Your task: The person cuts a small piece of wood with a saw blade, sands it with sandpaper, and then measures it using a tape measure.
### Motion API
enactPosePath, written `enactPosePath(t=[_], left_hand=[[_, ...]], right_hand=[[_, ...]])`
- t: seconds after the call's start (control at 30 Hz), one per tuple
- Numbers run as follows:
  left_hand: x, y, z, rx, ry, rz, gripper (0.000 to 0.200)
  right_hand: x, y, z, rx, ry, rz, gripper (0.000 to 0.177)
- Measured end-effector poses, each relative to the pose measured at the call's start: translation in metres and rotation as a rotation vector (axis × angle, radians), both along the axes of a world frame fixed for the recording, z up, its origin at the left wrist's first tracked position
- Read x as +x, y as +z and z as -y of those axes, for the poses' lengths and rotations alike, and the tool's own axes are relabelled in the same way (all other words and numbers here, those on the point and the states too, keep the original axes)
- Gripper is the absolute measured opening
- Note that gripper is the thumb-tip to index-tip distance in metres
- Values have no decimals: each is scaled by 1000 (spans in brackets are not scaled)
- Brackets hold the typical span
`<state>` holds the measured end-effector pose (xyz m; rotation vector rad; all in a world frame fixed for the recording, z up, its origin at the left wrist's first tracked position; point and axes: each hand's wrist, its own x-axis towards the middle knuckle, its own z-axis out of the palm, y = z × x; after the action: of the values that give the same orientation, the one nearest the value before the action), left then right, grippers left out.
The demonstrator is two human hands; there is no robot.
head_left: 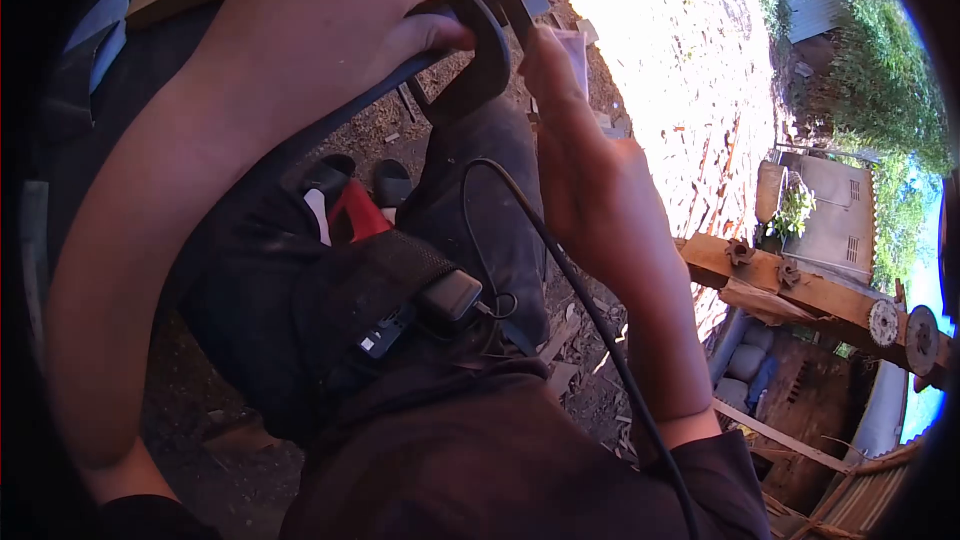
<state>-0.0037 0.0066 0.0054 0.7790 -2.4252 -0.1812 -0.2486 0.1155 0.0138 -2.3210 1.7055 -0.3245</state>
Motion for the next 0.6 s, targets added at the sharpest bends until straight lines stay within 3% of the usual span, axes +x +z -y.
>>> enactPosePath(t=[0.1,0.23,0.4,0.6], left_hand=[[3,-10,3,-13,55,62,35],[-5,-4,0,14,64,113,33],[-1,-12,5,-50,58,55,30],[-2,-13,7,0,43,61,24]], right_hand=[[-6,-1,6,-22,75,94,68],[27,21,38,307,-213,-14,67],[-1,10,-3,66,-10,98,66],[11,9,32,106,-47,28,64]])
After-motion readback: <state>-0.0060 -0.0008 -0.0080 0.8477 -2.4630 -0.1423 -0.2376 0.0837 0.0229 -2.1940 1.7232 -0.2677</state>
